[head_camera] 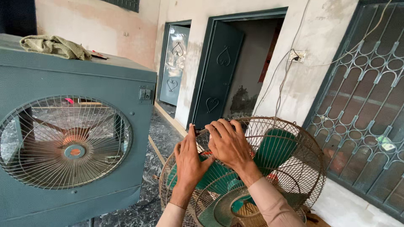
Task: The person repairs a standing fan by bending and adjusting the metal cage with their hands and using pliers to secure the structure. They then wipe the fan blades and cage with a cloth. The fan remains on its stand throughout the process.
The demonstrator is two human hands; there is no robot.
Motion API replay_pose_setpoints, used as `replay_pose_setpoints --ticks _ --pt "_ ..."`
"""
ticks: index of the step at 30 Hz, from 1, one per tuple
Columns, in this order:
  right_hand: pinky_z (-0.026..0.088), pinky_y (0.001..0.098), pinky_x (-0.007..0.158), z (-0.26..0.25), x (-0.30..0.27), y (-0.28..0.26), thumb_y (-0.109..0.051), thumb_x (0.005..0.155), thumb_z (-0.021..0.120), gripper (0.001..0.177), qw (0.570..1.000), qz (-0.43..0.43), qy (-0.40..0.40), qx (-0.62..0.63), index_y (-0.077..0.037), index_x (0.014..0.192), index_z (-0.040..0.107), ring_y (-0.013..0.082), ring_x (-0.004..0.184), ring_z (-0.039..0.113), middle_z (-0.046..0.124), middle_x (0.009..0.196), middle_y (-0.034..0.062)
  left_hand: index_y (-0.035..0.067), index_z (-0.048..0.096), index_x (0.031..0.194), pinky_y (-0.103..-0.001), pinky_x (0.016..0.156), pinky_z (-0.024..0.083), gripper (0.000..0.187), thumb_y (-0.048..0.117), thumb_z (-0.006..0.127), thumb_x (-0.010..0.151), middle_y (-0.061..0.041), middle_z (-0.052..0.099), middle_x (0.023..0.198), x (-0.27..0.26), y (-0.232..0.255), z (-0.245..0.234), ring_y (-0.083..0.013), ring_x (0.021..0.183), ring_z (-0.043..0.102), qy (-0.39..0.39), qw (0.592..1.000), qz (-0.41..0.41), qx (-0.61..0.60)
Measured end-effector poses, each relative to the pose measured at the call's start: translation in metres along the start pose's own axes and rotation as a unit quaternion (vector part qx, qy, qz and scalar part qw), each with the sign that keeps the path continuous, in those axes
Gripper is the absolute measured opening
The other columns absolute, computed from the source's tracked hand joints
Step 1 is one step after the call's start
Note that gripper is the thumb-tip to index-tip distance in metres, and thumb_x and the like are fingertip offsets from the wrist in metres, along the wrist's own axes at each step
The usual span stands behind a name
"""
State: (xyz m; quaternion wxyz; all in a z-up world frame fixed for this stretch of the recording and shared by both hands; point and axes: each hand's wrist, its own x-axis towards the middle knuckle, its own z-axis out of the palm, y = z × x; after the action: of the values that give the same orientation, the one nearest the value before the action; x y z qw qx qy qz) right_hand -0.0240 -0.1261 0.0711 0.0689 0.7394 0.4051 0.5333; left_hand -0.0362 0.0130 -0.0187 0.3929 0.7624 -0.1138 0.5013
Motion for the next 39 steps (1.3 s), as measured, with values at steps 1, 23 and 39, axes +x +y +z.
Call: replay_pose_setpoints --ticks 1,23,39 --pt "0.041 0.051 0.104 0.0 0.002 0.0 -0.017 0.092 0.062 0.033 1.0 -0.002 0.005 -0.001 -0.001 0.121 0.069 0.0292 0.118 0.06 0.069 0.12 0.0131 -0.002 0.022 0.157 -0.055 0.11 0.03 0.12 0.027 0.091 0.065 -0.02 0.056 0.141 0.002 -0.001 -0.001 -0.034 0.132 0.052 0.001 1.0 0.003 0.001" --pt "0.042 0.048 0.1 0.006 -0.002 0.002 -0.017 0.094 0.063 0.032 1.0 0.0 0.014 -0.014 0.001 0.119 0.071 0.0288 0.117 0.06 0.07 0.12 0.0131 0.0 0.037 0.153 -0.052 0.122 0.026 0.093 0.018 0.084 0.075 -0.021 0.047 0.153 0.01 -0.001 -0.003 -0.0364 0.146 0.04 -0.048 0.995 0.083 0.004" --pt "0.029 0.0543 0.122 -0.001 -0.006 -0.001 -0.025 0.101 0.056 0.04 0.999 0.034 -0.022 0.019 -0.002 0.131 0.068 0.0265 0.134 0.056 0.066 0.137 0.0116 -0.003 0.023 0.158 -0.052 0.122 0.025 0.106 0.04 0.081 0.081 -0.023 0.035 0.162 0.001 0.001 -0.011 -0.038 0.15 0.033 -0.029 0.995 0.081 0.041"
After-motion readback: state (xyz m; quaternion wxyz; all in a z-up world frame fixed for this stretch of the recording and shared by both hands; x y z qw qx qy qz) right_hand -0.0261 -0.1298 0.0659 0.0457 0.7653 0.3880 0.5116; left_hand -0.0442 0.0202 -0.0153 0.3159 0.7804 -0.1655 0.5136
